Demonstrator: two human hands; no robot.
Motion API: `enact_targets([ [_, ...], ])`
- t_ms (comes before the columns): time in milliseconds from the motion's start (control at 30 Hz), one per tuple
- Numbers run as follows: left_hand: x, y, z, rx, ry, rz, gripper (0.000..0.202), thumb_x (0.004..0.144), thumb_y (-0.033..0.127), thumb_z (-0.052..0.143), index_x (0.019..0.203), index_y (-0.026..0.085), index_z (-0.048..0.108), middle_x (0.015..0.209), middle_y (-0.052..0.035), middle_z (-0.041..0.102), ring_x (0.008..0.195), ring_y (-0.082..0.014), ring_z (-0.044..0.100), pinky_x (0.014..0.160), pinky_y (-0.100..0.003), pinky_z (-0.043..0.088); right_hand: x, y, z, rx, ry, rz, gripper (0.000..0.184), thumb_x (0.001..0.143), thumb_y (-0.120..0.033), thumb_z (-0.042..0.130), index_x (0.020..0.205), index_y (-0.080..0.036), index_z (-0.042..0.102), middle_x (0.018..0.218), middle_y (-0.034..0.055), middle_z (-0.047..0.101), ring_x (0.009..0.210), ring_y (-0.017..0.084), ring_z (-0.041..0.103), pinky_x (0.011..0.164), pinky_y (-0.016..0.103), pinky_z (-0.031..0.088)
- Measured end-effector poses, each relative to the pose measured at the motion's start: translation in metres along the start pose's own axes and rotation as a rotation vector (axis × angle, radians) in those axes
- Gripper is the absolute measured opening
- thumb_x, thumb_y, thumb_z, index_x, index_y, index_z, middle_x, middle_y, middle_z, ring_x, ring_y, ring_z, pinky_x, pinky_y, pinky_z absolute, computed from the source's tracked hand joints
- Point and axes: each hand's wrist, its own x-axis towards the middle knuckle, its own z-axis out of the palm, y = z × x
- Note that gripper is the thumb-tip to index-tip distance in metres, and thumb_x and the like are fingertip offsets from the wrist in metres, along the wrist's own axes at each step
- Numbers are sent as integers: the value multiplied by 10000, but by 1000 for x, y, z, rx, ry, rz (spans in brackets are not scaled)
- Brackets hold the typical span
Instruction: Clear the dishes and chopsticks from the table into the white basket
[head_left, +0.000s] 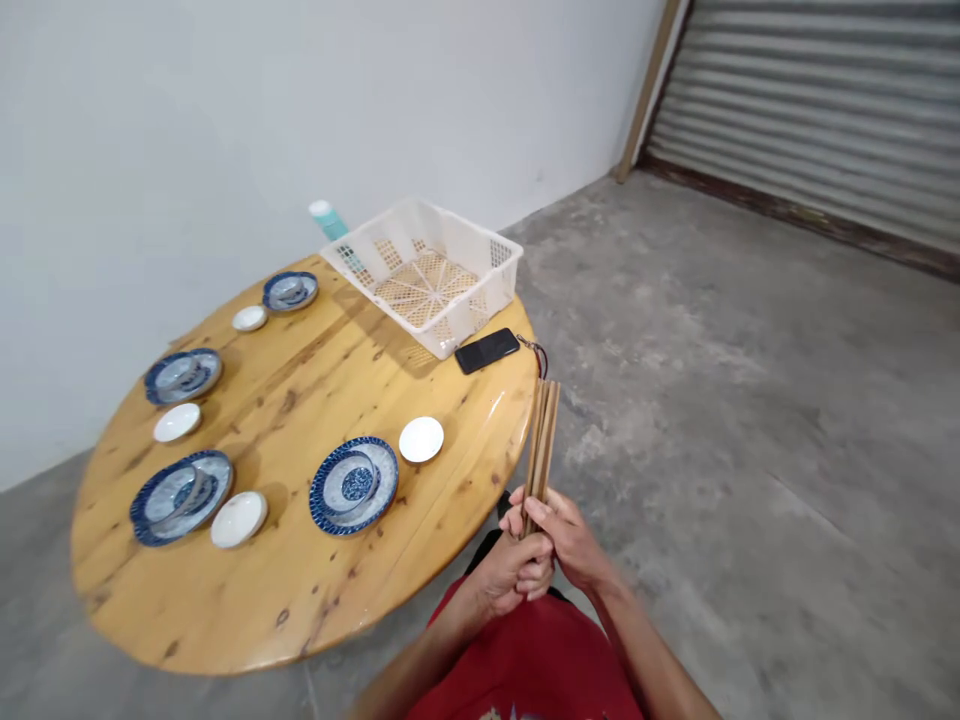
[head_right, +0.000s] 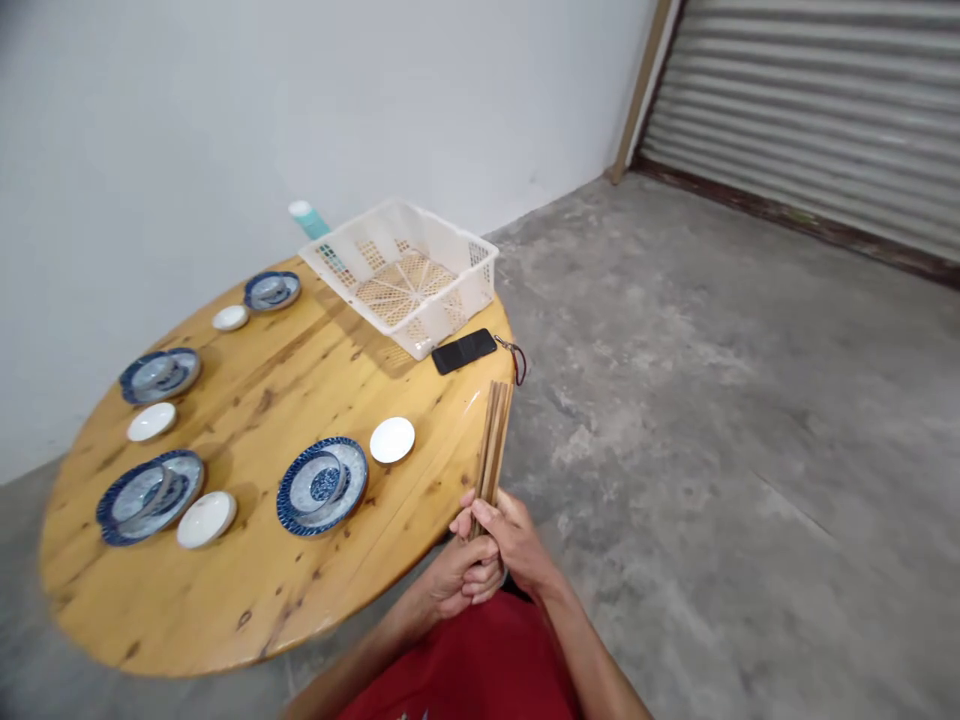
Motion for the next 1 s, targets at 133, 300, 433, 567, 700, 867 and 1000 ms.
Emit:
enact_targets([
  [133, 26, 19, -9, -69, -24, 18, 390, 685, 324, 640, 586, 218, 278, 361, 131, 242, 289, -27, 179, 349, -185, 214, 34, -13, -10, -3, -40, 55, 307, 872, -475, 588, 945, -177, 588, 719, 5, 571, 763, 157, 603, 716, 278, 475],
  [300, 57, 56, -23, -135, 4, 141, 336, 731, 383, 649, 604, 186, 408, 427, 94, 366, 341, -34, 303, 414, -199, 315, 94, -39, -14, -91, -41, 166, 304, 855, -472, 613, 904, -174, 582, 726, 10, 582, 720, 150, 609, 626, 244, 479],
  [433, 62, 92, -42, -153, 9, 327, 315, 790, 440, 635, 778, 137, 547, 619, -4, 556, 524, -86, 507, 536, -227, 399, 155, -65, -2, -199, -77, 219, 326, 854, -497, 597, 932, -181, 573, 690, -5, 560, 593, 128, 577, 455, 201, 414],
  [567, 57, 112, -67, -140, 51, 357, 338, 867, 439, 555, 1002, 130, 582, 827, -62, 613, 675, -114, 571, 633, -240, 416, 219, -106, 15, -259, -113, 81, 339, 824, -500, 634, 888, -171, 579, 628, -25, 516, 658, 149, 612, 623, 264, 500],
  [700, 53, 111, -90, -111, 208, 398, 323, 892, 443, 514, 1006, 156, 608, 869, -62, 615, 756, -133, 568, 694, -250, 415, 284, -169, 26, -366, -121, -32, 326, 802, -487, 664, 890, -186, 571, 628, -32, 522, 629, 151, 613, 628, 297, 516],
  [867, 54, 106, -112, -82, 417, 439, 334, 892, 461, 503, 1007, 170, 620, 864, -61, 628, 789, -152, 555, 733, -263, 418, 376, -238, 42, -643, -114, -176, 321, 823, -491, 642, 860, -186, 548, 664, -18, 544, 624, 129, 607, 589, 253, 520],
  [1000, 59, 106, -125, -97, 587, 436, 370, 878, 501, 507, 994, 169, 621, 875, -71, 641, 815, -171, 568, 743, -272, 430, 467, -247, 49, -875, -87, -110, 257, 911, -409, 545, 820, -170, 519, 649, -5, 554, 579, 112, 603, 569, 228, 519],
])
